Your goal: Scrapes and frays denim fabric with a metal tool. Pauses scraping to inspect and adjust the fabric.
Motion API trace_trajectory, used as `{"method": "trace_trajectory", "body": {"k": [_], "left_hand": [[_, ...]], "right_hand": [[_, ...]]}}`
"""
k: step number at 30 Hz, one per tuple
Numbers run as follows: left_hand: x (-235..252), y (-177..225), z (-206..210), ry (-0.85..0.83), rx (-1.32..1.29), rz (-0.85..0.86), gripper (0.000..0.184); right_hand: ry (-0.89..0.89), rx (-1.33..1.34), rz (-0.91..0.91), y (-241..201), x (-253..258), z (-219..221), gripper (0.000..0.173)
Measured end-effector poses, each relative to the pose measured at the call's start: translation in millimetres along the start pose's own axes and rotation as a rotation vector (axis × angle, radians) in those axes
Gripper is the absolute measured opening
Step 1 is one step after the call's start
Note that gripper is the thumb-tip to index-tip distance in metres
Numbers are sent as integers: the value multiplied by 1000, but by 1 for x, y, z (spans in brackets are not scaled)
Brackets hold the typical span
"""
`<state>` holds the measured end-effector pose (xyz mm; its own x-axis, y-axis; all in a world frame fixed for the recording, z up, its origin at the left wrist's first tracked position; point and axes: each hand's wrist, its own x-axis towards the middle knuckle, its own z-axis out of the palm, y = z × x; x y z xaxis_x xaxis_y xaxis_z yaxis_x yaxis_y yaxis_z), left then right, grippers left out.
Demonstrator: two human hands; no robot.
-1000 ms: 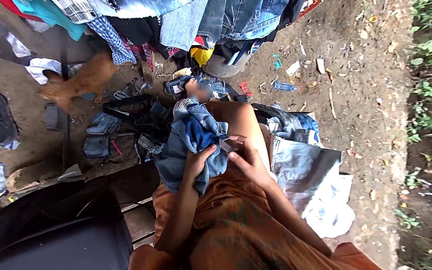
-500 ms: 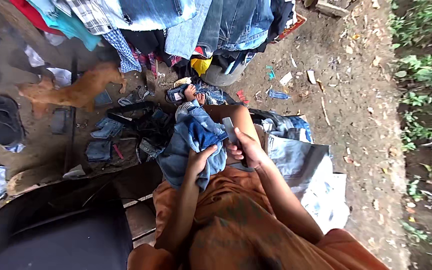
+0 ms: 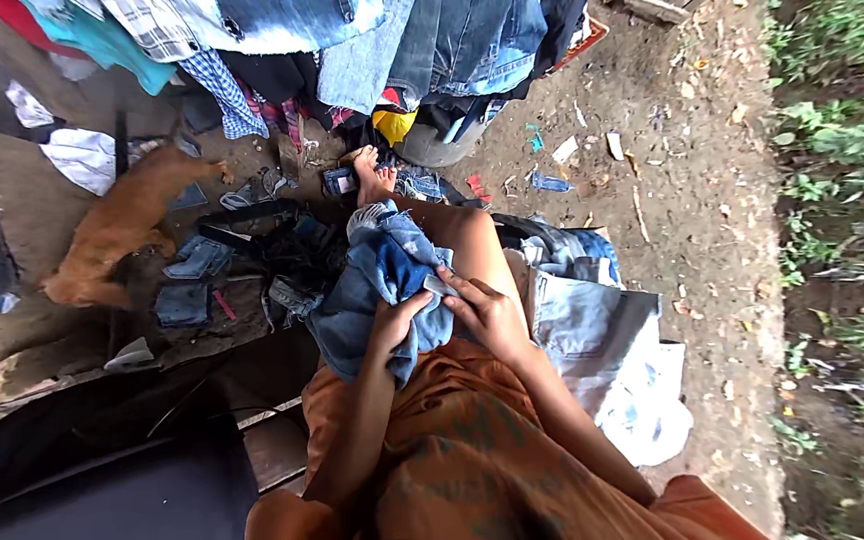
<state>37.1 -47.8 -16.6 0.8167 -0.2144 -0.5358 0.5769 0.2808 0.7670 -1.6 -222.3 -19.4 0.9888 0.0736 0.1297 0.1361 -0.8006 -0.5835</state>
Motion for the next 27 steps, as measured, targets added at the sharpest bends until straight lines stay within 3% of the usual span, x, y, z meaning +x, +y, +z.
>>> {"method": "trace_trajectory", "body": {"k": [3,5,7,9,11,15,18,22,27], "left_hand": [[1,-1,1,11,-16,-1,24],[1,1,2,4,-23,-1,26],[1,1,2,15,-23,-3,27],[1,0,2,37,-24,6,30],[2,-2,3,50,-26,20,34],[2,-2,6,76,-2,19,31],[1,-4,5,72,23,43,34],[0,-5,4,74,61,38,34],[0,-1,6,113,44,24,38]], "right_hand": [[-76,332,147,0,4,-6,36],[-137,873,423,-4,10,-14,37],[-147,1173,685,-8,15,-23,40],[-111,1146,667,-7,17,-29,45],[-60,944,457,-8,18,-28,57],[87,362,54,-6,26,-13,32],[104,110,-73,-1,31,2,19],[50,112,11,-3,34,7,20],[-98,823,408,-3,37,-20,15]]}}
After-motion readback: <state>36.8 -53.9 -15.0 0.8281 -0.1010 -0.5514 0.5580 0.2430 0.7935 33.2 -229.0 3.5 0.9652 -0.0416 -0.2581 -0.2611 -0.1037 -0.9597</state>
